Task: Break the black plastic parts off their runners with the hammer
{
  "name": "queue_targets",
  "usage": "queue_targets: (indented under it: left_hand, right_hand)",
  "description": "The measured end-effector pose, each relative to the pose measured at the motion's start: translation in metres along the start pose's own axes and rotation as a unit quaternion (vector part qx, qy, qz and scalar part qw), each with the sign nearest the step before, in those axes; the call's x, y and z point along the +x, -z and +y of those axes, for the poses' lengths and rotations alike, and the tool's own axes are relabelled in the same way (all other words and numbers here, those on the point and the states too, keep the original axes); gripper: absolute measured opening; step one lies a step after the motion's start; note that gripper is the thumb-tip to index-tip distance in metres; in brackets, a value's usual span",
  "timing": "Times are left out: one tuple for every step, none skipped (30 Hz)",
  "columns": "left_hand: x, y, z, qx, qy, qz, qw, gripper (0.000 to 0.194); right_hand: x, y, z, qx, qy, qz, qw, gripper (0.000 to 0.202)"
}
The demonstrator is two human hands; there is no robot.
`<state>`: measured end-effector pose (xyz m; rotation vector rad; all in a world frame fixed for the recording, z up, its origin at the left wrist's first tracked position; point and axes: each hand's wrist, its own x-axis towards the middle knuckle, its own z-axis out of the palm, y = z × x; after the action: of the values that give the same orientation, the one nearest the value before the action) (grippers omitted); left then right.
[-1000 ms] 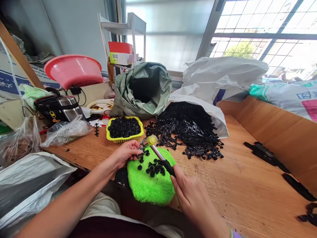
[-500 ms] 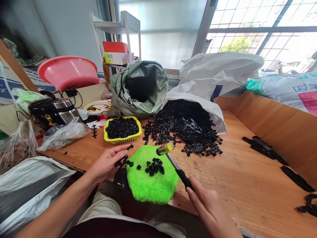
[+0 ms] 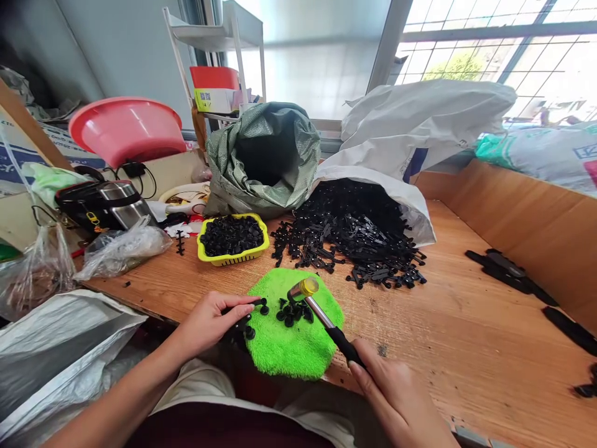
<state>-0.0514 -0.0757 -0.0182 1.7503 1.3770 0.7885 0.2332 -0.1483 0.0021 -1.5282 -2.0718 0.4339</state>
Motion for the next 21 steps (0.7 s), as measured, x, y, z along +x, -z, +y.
queue_targets:
  left_hand:
    - [-0.001,0.001,0.002,0.001,0.0,0.004,1.0,0.035]
    - [-0.001,0.002,0.003,0.001,-0.001,0.008,1.0,0.035]
    - [-0.002,0.003,0.005,0.0,0.0,0.01,1.0,0.035]
    - [-0.003,0.003,0.006,-0.001,0.001,0.01,1.0,0.035]
    - [-0.003,0.003,0.007,-0.002,0.003,0.01,1.0,0.034]
    - [-0.003,0.003,0.007,-0.002,0.005,0.01,1.0,0.033]
    - [-0.003,0.003,0.008,0.0,0.006,0.01,1.0,0.033]
    - [-0.003,0.003,0.008,0.006,0.008,0.011,1.0,0.033]
    - [-0.003,0.003,0.008,0.016,0.009,0.014,1.0,0.033]
    - [-0.003,0.003,0.009,0.03,0.01,0.016,0.999,0.033]
    - [-0.003,0.003,0.009,0.049,0.009,0.016,0.999,0.032]
    - [-0.003,0.003,0.01,0.071,0.008,0.014,0.997,0.032]
    - [-0.003,0.004,0.012,0.093,0.007,0.012,0.996,0.031]
    - [-0.003,0.005,0.014,0.115,0.004,0.01,0.993,0.031]
    - [-0.003,0.006,0.016,0.134,0.001,0.01,0.991,0.03]
    - [-0.003,0.007,0.019,0.152,-0.002,0.013,0.988,0.029]
    - [-0.002,0.008,0.022,0.167,-0.004,0.018,0.986,0.028]
    - [-0.002,0.009,0.025,0.183,-0.006,0.019,0.983,0.028]
    - [-0.001,0.01,0.028,0.199,-0.006,0.013,0.98,0.028]
    - [0.0,0.011,0.03,0.215,-0.005,0.003,0.977,0.028]
    - [0.001,0.012,0.033,0.231,-0.003,-0.009,0.973,0.028]
  right_hand:
    - [0.001,0.001,-0.003,-0.003,0.003,-0.007,1.0,0.032]
    - [0.003,0.001,-0.004,-0.005,0.005,-0.013,1.0,0.032]
    - [0.004,0.001,-0.005,-0.006,0.009,-0.018,1.0,0.032]
    - [0.005,0.001,-0.006,-0.005,0.014,-0.019,1.0,0.033]
    - [0.005,0.001,-0.006,-0.004,0.017,-0.018,1.0,0.033]
    - [0.005,0.0,-0.005,-0.003,0.019,-0.014,1.0,0.034]
    - [0.005,-0.001,-0.004,-0.004,0.02,-0.01,1.0,0.035]
    - [0.005,-0.001,-0.003,-0.007,0.02,-0.008,1.0,0.036]
    - [0.005,-0.002,-0.002,-0.012,0.02,-0.009,1.0,0.038]
    - [0.005,-0.002,-0.001,-0.016,0.023,-0.011,1.0,0.039]
    - [0.006,-0.001,0.0,-0.018,0.031,-0.013,0.999,0.04]
    - [0.007,-0.001,0.0,-0.021,0.042,-0.014,0.999,0.041]
    - [0.008,0.0,0.0,-0.024,0.053,-0.014,0.998,0.041]
    - [0.01,0.001,-0.001,-0.028,0.061,-0.012,0.998,0.041]
    - [0.012,0.002,-0.002,-0.036,0.066,-0.009,0.997,0.041]
    - [0.015,0.002,-0.004,-0.047,0.067,-0.009,0.997,0.04]
    - [0.017,0.002,-0.006,-0.06,0.067,-0.014,0.996,0.04]
    - [0.02,0.001,-0.007,-0.077,0.068,-0.026,0.994,0.039]
    - [0.022,-0.001,-0.009,-0.098,0.071,-0.044,0.992,0.038]
    - [0.024,-0.003,-0.01,-0.122,0.078,-0.063,0.987,0.037]
    - [0.026,-0.004,-0.011,-0.147,0.088,-0.078,0.982,0.036]
